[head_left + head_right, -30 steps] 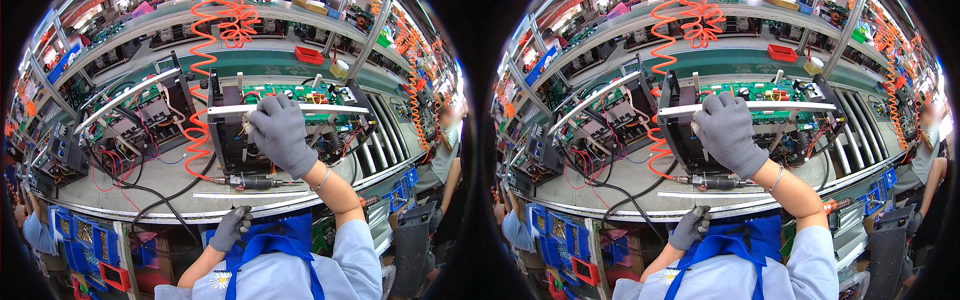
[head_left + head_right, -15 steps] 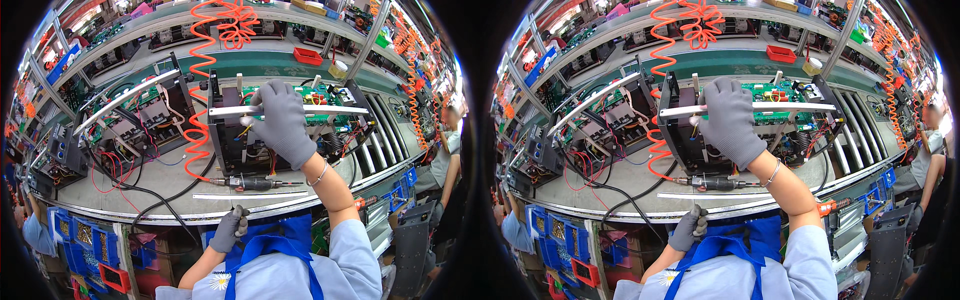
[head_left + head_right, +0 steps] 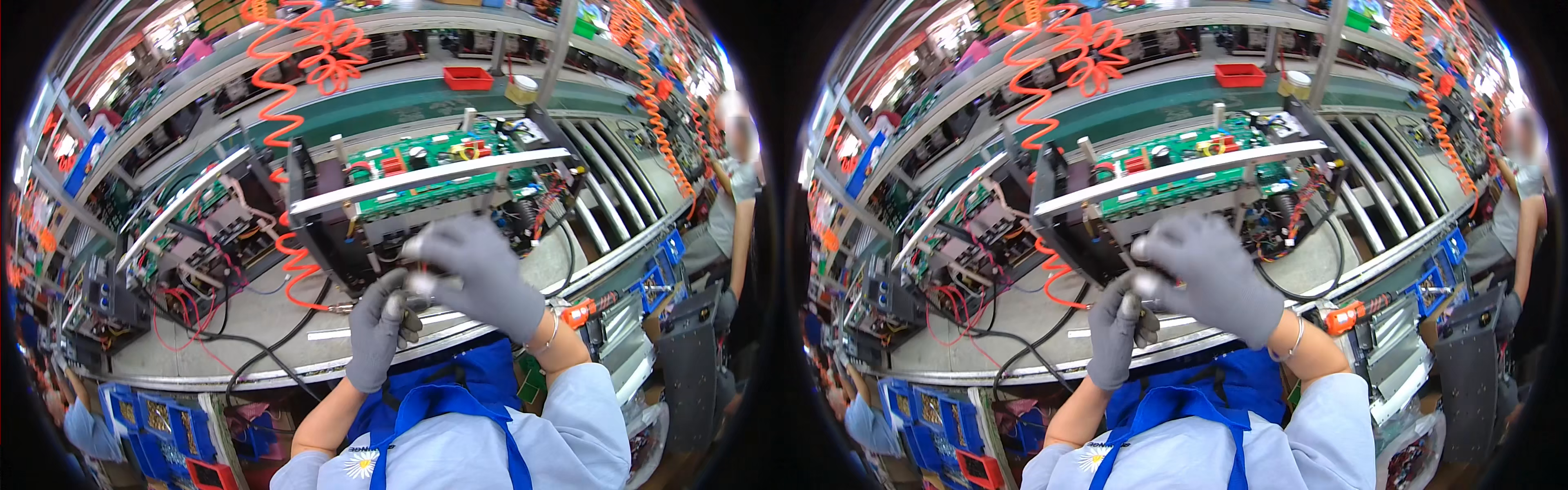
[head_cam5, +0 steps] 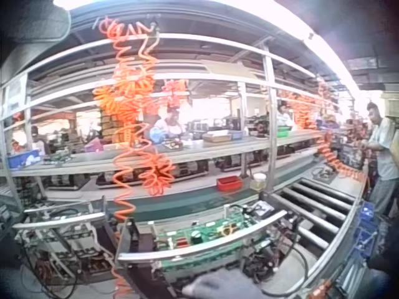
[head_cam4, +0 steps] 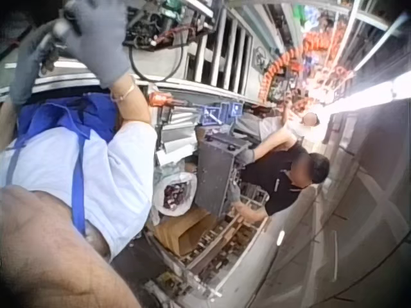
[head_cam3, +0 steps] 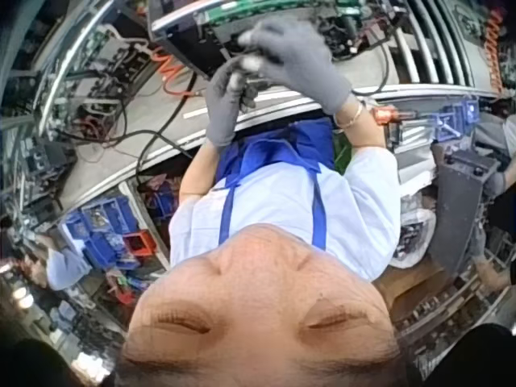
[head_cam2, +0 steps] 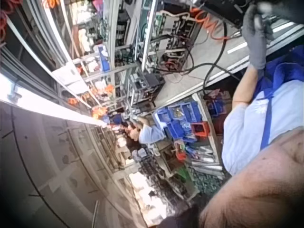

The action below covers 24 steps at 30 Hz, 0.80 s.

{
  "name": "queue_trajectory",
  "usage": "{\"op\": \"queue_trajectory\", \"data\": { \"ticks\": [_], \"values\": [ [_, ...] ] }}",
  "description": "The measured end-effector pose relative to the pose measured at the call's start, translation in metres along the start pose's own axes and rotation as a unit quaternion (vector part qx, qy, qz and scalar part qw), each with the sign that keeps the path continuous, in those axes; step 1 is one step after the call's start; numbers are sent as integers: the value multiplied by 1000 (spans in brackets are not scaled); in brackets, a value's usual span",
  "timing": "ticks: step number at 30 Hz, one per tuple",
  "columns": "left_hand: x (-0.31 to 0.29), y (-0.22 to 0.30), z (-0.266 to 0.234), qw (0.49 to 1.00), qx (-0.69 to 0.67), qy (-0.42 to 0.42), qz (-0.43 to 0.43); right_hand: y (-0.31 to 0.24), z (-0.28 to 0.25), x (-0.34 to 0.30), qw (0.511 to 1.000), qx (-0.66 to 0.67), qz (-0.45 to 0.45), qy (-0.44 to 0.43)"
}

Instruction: Assembling and wiring electronic units on a factory production line using an electric screwdriver.

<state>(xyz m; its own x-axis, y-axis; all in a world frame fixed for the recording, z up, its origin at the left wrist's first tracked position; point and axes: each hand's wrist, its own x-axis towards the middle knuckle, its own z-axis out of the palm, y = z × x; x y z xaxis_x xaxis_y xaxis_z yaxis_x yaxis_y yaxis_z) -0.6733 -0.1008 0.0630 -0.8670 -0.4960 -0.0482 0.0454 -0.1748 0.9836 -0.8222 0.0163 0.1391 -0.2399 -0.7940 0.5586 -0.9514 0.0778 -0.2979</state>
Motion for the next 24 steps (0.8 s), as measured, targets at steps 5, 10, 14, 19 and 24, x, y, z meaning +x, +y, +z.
{"op": "queue_trajectory", "data": {
  "ticks": [5,10,14,19,24],
  "values": [
    [40,15,50,980,99,-72,154,0,-14,-47,996,-21,92,5],
    [62,20,89,976,97,-102,165,14,-37,-62,991,-87,92,45],
    [83,38,94,939,189,-177,227,43,-50,-60,992,-53,81,84],
    [150,71,101,687,437,0,581,91,-58,-38,971,-29,139,191],
    [180,74,100,711,519,-90,465,121,-44,-23,970,-95,139,178]
  ]
}}
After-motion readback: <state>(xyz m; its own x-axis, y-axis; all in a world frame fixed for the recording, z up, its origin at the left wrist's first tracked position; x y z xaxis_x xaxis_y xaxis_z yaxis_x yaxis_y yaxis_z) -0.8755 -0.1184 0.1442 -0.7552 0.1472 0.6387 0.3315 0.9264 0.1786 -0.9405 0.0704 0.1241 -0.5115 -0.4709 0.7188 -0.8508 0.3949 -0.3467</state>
